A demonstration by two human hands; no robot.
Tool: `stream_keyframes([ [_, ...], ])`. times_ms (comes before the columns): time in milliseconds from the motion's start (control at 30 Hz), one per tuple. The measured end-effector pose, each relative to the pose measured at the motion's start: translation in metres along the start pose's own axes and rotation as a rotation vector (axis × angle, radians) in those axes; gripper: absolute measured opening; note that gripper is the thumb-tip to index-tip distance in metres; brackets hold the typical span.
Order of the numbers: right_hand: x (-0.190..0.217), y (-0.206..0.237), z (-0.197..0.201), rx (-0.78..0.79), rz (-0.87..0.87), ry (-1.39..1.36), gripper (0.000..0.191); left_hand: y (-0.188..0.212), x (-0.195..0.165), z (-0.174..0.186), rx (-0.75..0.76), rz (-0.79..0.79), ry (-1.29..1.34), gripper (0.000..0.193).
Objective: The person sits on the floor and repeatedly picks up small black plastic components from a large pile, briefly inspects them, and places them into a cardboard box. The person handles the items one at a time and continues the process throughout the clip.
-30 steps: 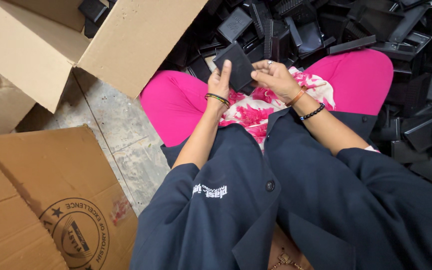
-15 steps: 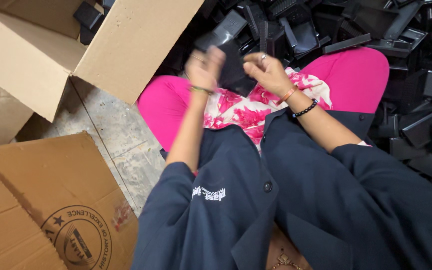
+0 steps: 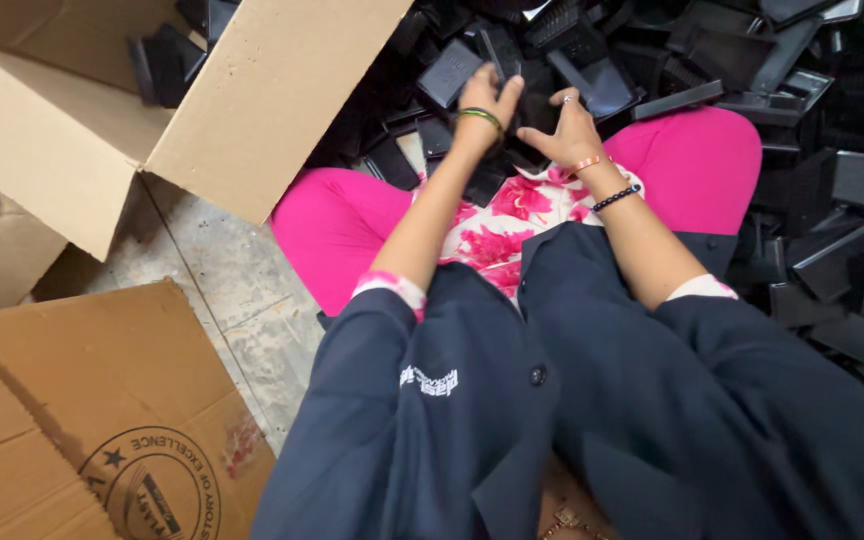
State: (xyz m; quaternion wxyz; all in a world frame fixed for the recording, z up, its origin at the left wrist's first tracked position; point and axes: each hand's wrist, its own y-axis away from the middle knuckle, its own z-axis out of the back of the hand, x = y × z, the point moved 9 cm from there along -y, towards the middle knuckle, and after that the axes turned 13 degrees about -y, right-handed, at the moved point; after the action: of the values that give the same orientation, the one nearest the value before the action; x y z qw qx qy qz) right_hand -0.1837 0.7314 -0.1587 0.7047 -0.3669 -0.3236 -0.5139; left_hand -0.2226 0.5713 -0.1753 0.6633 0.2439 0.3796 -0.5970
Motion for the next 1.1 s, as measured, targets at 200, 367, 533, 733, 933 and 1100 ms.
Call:
stream_keyframes([
  [200, -0.008, 0.005, 0.013, -0.048, -0.088, -0.149, 0.063, -0.007, 0.026, -0.055, 0.186, 0.310, 0.402, 0.055],
  [367, -0.011, 0.003, 0.016, -0.090, -0.014, -0.902, 0.051, -0.004, 0.058, -0.032, 0.200, 0.442, 1.019, 0.051],
  [533, -0.030, 0.012, -0.029, 0.002, -0.437, -1.185, 0.043, 0.027, 0.062, -0.002, 0.281, 0.303, 1.378, 0.058],
  [733, 0.024, 0.031, -0.057, 0.012, -0.032, -0.734, 0.048, 0.059, 0.084, 0.005, -0.008, 0.427, 0.896, 0.086],
  [933, 0.038, 0.047, -0.085, 0.189, -0.182, -1.018, 0.045, 0.083, 0.076, -0.018, 0.362, 0.542, 1.359, 0.094],
  [1100, 0.044, 0.041, -0.066, 0.122, -0.096, -0.996, 0.046, 0.079, 0.079, 0.002, 0.279, 0.504, 1.474, 0.081],
])
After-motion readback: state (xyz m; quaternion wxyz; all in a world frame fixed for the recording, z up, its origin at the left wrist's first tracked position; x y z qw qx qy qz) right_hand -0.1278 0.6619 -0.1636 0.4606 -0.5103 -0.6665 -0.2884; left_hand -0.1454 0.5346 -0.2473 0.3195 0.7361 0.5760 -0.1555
